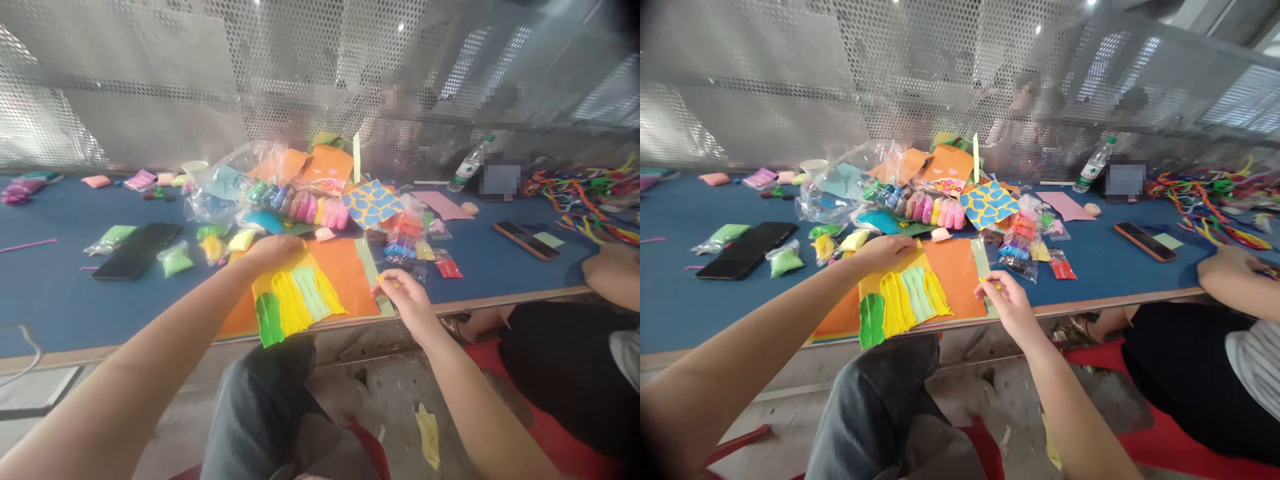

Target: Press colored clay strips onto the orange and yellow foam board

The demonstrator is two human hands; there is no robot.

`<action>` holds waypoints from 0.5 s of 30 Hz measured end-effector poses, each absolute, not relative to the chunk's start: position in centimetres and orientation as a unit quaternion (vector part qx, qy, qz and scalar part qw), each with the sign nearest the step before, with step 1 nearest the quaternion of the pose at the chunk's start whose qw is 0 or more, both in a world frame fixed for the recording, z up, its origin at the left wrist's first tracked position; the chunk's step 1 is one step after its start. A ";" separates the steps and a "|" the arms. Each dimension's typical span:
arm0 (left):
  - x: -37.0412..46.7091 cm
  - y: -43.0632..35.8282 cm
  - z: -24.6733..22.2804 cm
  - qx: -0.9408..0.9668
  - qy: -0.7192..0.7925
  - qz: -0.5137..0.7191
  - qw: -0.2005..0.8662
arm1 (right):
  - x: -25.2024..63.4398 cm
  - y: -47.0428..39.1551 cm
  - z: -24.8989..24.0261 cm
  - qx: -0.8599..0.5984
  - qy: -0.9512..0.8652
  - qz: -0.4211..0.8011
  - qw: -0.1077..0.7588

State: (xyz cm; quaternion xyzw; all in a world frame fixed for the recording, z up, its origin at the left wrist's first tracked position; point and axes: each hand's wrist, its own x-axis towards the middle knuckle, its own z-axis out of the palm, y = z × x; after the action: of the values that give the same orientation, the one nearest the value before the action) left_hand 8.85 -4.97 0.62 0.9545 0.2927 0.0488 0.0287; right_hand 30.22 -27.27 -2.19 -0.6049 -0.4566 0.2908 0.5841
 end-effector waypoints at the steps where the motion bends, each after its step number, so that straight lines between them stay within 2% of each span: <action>1: 8.3 -5.9 1.2 0.951 0.302 0.059 0.029 | 30.2 -27.0 -2.1 -0.604 -0.475 0.294 0.569; 3: 6.3 -8.7 2.3 0.942 0.320 0.097 0.022 | 30.0 -26.6 -2.2 -0.602 -0.526 0.293 0.525; 6: 1.8 -14.4 2.2 0.924 0.308 0.226 0.022 | 29.5 -26.5 -2.5 -0.596 -0.625 0.251 0.438; 11: -3.2 -21.4 -2.2 0.912 0.290 0.283 -0.059 | 28.6 -27.3 -3.4 -0.567 -0.749 0.133 0.315; 15: -2.6 -22.3 -5.2 0.873 0.329 0.339 -0.121 | 27.7 -27.8 -4.2 -0.572 -0.772 -0.011 0.277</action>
State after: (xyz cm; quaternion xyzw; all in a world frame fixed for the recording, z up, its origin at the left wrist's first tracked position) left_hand -2.64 -22.29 -5.15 0.8731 0.3292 0.3387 -0.1208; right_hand 27.70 -27.77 -4.16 -0.5719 -0.7721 -0.0106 0.2770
